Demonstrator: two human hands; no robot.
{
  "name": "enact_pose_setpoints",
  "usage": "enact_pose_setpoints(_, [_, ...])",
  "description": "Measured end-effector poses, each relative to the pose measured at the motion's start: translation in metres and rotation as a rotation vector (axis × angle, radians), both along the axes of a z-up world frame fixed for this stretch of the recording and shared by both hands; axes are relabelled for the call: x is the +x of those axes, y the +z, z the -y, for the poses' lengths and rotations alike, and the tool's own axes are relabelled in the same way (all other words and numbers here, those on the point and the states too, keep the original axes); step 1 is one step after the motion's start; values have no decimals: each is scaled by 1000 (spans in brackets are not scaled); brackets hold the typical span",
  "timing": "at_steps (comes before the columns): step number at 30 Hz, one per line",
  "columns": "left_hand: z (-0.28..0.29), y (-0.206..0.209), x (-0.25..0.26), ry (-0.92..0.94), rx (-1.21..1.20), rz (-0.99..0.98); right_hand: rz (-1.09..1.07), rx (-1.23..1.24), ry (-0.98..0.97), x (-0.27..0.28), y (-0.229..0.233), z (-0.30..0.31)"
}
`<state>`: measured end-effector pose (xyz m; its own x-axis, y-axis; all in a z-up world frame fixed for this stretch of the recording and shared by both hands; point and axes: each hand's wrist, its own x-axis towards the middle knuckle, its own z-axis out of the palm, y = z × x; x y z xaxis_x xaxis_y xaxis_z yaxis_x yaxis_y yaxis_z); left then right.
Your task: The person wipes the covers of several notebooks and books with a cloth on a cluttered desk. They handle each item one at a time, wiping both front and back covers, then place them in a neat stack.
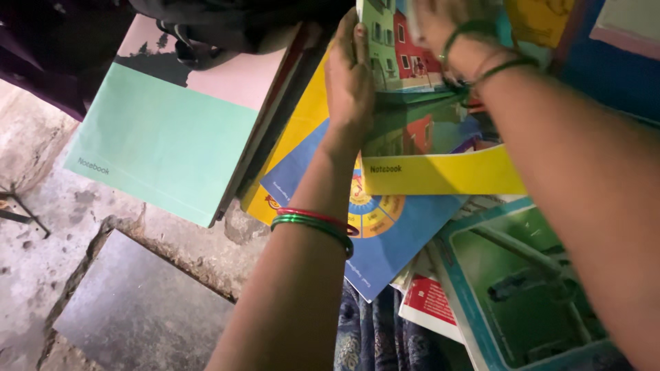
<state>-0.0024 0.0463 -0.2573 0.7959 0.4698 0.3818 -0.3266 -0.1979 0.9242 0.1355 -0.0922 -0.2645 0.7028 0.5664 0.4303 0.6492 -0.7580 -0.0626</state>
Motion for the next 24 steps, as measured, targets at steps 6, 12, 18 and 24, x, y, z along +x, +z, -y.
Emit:
enact_pose_setpoints(6, [2, -1, -1, 27, 5, -51, -172, 25, -301, -30, 29, 28])
enact_pose_setpoints(12, [1, 2, -4, 1, -34, -75, 32, 210, 155, -109, 46, 9])
enact_pose_setpoints(18, [-2, 1, 2, -18, -8, 7, -22, 293, 261, -139, 51, 36])
enact_pose_setpoints(24, [2, -2, 0, 31, 13, -29, -95, 241, -116, -111, 50, 77])
